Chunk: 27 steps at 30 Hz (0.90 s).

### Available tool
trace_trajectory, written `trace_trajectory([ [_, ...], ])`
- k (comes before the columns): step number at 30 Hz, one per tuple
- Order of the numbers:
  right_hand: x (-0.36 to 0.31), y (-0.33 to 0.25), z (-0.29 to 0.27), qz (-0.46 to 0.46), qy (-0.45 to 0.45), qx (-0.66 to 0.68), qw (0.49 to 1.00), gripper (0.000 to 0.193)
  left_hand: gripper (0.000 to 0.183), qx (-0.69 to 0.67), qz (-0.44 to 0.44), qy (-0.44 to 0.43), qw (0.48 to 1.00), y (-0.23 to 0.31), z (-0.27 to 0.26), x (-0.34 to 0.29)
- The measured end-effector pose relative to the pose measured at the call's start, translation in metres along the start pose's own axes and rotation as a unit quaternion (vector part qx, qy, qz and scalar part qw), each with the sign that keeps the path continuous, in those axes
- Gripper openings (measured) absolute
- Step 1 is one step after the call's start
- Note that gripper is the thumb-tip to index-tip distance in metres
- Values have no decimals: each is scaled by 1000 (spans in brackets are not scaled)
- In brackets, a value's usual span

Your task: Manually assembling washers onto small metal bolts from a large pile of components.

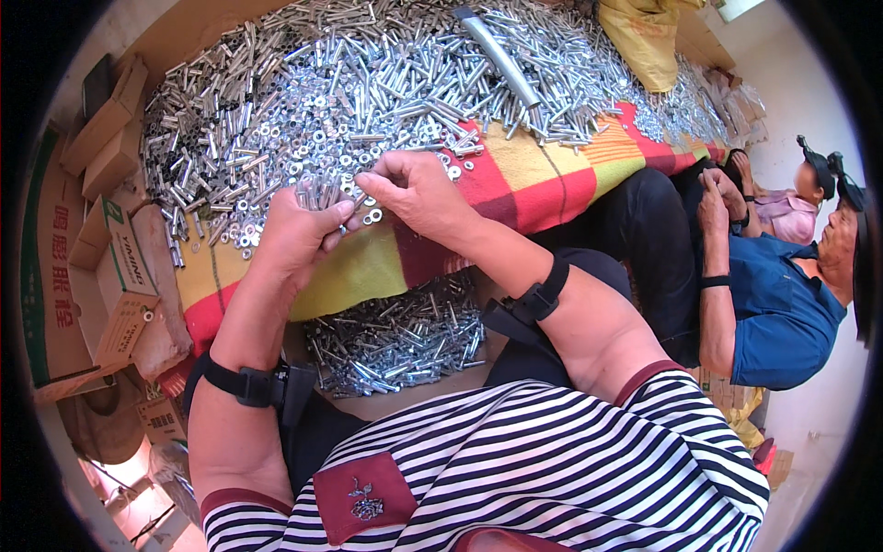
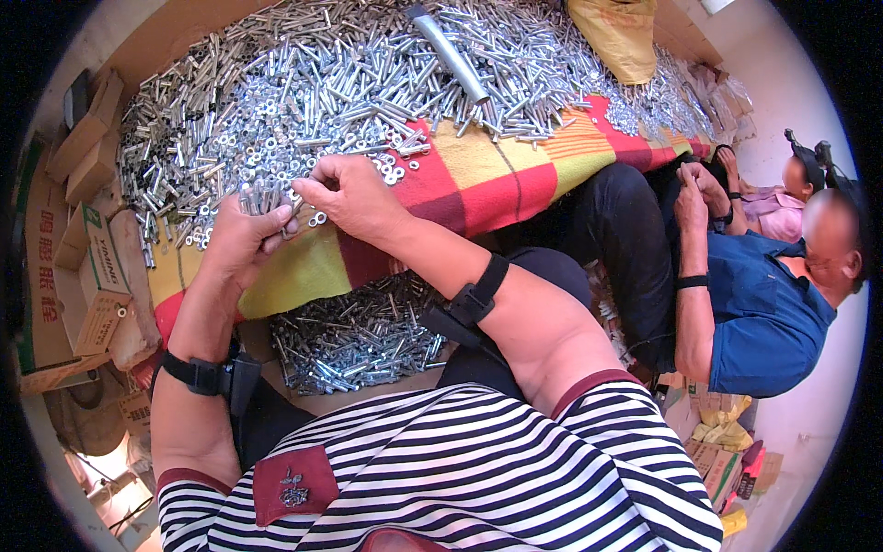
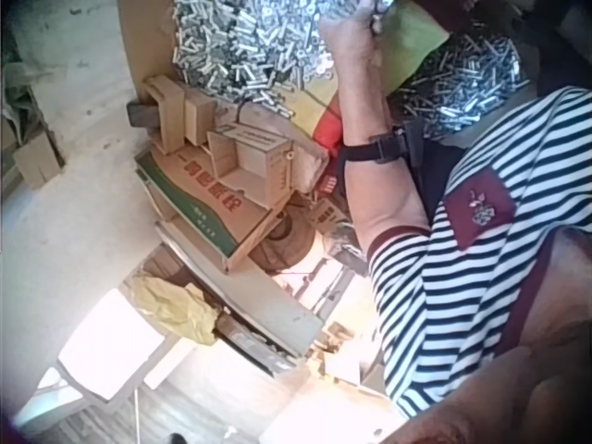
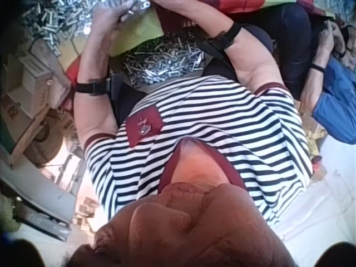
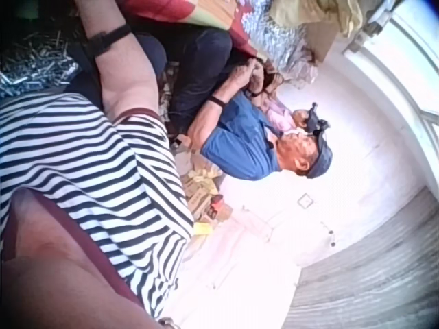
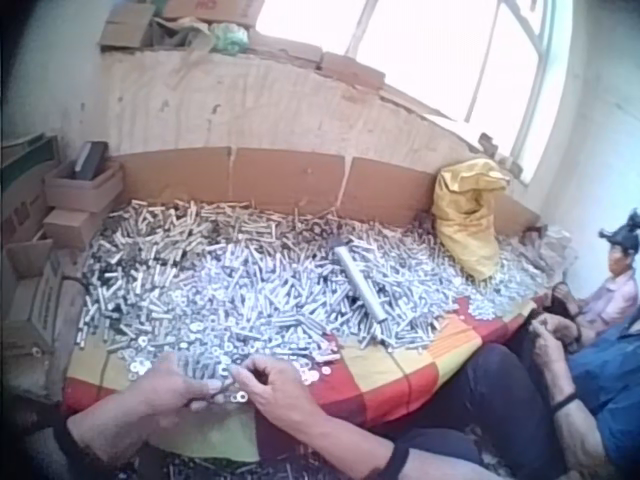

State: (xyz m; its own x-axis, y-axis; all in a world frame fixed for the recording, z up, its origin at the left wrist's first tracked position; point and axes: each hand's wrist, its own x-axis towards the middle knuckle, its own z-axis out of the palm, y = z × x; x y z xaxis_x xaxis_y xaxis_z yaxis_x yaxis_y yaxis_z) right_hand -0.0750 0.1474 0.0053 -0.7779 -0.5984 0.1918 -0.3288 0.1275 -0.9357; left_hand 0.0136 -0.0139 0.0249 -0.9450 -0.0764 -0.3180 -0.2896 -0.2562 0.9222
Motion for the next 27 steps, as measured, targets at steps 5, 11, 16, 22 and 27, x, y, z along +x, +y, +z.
trace_trajectory([
  [5, 7, 0, 2, -31, 28, -71, 997, 34, 10, 105, 93, 90, 986, -5, 7, -1],
  [11, 11, -3, 1, 56, 42, 356, 932, 68, 7, 140, 101, -44, 984, -15, 28, -10],
  [16, -20, -33, 15, 29, 40, 363, 930, 59, 9, 22, 76, 83, 993, -13, 12, -4],
  [22, -19, -16, -6, -114, 0, -195, 974, 18, 10, 123, -68, -19, 990, 9, -15, -16],
  [27, -12, -1, -8, -147, -32, -432, 889, 17, 15, -19, -141, -59, 988, -3, -7, -22],
])
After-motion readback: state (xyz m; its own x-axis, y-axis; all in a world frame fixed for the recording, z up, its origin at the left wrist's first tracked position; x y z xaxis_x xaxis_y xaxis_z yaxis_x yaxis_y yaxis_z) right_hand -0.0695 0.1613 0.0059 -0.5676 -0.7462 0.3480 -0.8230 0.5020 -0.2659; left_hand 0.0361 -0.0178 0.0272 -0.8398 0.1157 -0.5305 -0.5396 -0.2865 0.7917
